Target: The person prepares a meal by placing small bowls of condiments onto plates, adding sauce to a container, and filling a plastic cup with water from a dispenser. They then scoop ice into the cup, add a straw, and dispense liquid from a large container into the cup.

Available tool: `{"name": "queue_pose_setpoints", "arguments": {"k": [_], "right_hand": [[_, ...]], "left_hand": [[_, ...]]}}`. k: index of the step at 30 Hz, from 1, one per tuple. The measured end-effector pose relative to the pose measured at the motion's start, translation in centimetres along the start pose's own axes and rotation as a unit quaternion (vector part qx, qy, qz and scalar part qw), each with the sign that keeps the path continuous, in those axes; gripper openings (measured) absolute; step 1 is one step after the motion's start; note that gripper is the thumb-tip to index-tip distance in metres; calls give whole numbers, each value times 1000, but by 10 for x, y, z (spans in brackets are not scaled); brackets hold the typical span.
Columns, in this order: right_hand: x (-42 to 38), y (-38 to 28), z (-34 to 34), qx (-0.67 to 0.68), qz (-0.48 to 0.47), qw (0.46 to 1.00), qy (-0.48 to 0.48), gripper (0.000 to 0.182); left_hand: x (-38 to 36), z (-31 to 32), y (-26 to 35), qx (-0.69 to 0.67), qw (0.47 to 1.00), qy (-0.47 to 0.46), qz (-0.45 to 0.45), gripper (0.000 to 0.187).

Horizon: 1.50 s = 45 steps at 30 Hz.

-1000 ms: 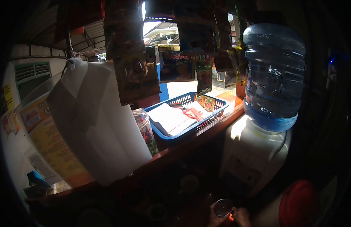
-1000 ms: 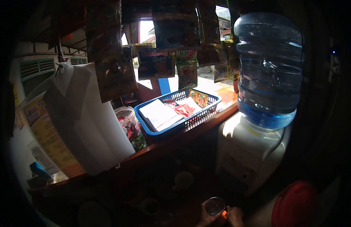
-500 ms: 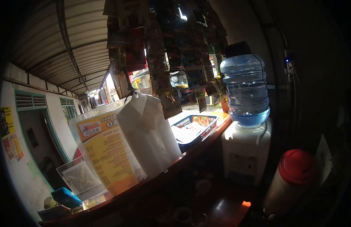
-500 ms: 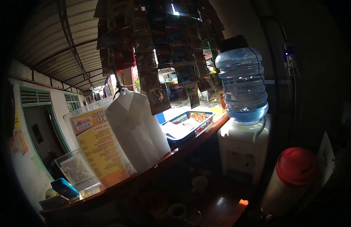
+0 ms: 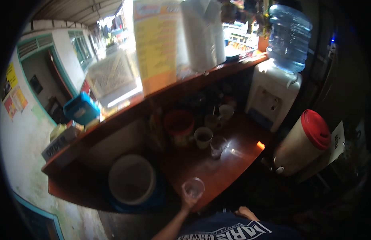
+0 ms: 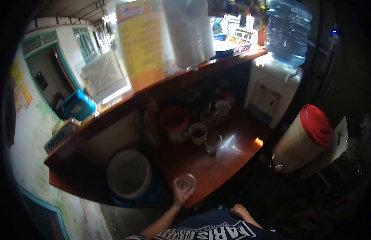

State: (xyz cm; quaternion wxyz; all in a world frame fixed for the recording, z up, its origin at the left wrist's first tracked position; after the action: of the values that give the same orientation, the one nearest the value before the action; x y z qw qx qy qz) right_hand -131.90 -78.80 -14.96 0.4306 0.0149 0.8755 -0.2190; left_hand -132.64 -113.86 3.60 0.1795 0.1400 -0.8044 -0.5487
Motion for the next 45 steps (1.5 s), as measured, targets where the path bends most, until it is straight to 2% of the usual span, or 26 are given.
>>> {"name": "queue_pose_setpoints", "arguments": {"k": [1, 2, 3, 5, 9, 10, 11, 12, 13, 14, 16, 18, 20, 22, 23, 25, 27, 28, 30, 31, 35, 37, 41, 43, 44, 45], "right_hand": [[-33, -32, -20, -7, 24, 996, 81, 38], [-52, -57, -32, 7, -24, 994, 110, 35], [-76, -82, -44, 73, -66, 986, 135, 33], [-94, -116, -53, 120, -156, 965, 172, 38], [-142, -202, -82, 221, -270, 910, 224, 48], [-155, -230, -88, 268, -359, 868, 214, 47], [-168, -261, -94, 311, -383, 849, 190, 48], [-188, -298, -102, 280, -444, 831, 186, 42], [-198, -327, -105, 256, -465, 830, 169, 36], [-203, -357, -105, 233, -488, 827, 153, 31], [-209, -428, -86, 244, -571, 780, 79, 17], [-199, -497, -48, 138, -648, 748, -20, 10], [-136, -542, 14, 90, -638, 759, -90, 12], [-67, -574, 81, -64, -632, 769, -76, 17], [-50, -584, 104, -66, -635, 765, -86, 17], [-20, -596, 142, -272, -560, 782, 18, 27], [-17, -602, 154, -265, -542, 797, -17, 31], [-13, -602, 155, -257, -519, 814, -43, 35], [-14, -609, 149, -233, -508, 827, -52, 37], [-13, -613, 143, -202, -498, 841, -58, 39], [-19, -628, 110, -173, -494, 843, -127, 46], [-43, -630, 90, -279, -486, 823, -99, 44], [-51, -627, 65, -321, -488, 808, -71, 36], [-57, -632, 55, -357, -526, 771, -31, 28], [-49, -632, 60, -358, -525, 772, -32, 28], [-36, -630, 74, -408, -521, 748, -46, 25]], "left_hand": [[2, -5, 7, -48, 998, 15, -34, 83], [7, -13, 12, 7, 999, 46, 24, 84], [13, -14, -1, 14, 997, 71, 37, 84], [26, -12, -20, 15, 994, 95, 53, 85], [48, -12, -17, -3, 993, 103, 64, 88], [51, -10, -17, 15, 992, 105, 67, 90], [54, -12, -20, 14, 991, 124, 47, 90], [55, -12, -16, 49, 988, 130, 70, 90], [50, -16, -14, 86, 983, 133, 94, 91], [40, -26, -15, 88, 982, 150, 77, 91], [18, -49, -1, 150, 966, 199, 72, 86], [-16, -78, -2, 158, 964, 211, 43, 85], [-62, -99, -30, 118, 973, 199, -25, 81], [-118, -125, -66, 75, 967, 204, -137, 78], [-149, -141, -78, 76, 953, 215, -200, 76], [-205, -177, -87, 91, 910, 301, -270, 72], [-257, -207, -94, 85, 856, 385, -335, 66], [-269, -218, -97, 83, 853, 387, -339, 66], [-291, -235, -98, 84, 804, 459, -370, 62], [-289, -235, -102, 80, 802, 459, -374, 62], [-211, -277, -96, 94, 826, 484, -274, 52], [-163, -299, -109, 71, 815, 530, -223, 43], [-73, -341, -132, 66, 790, 581, -186, 34], [-39, -354, -147, 87, 779, 587, -203, 35], [-30, -358, -153, 108, 770, 590, -217, 37], [-23, -359, -159, 108, 771, 589, -219, 37]]}}
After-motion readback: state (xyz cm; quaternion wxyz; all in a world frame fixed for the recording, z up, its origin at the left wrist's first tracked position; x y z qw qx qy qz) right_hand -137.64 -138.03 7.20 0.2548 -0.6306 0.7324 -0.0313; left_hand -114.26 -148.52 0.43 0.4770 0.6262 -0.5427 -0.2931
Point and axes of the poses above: each hand's wrist, its own x-axis towards the middle knuckle, its own z-axis out of the palm, y = z × x, the point moved 6 cm from there along x, towards the middle knuckle, and after that the axes turned 15 degrees about x, right-handed, at the moved point
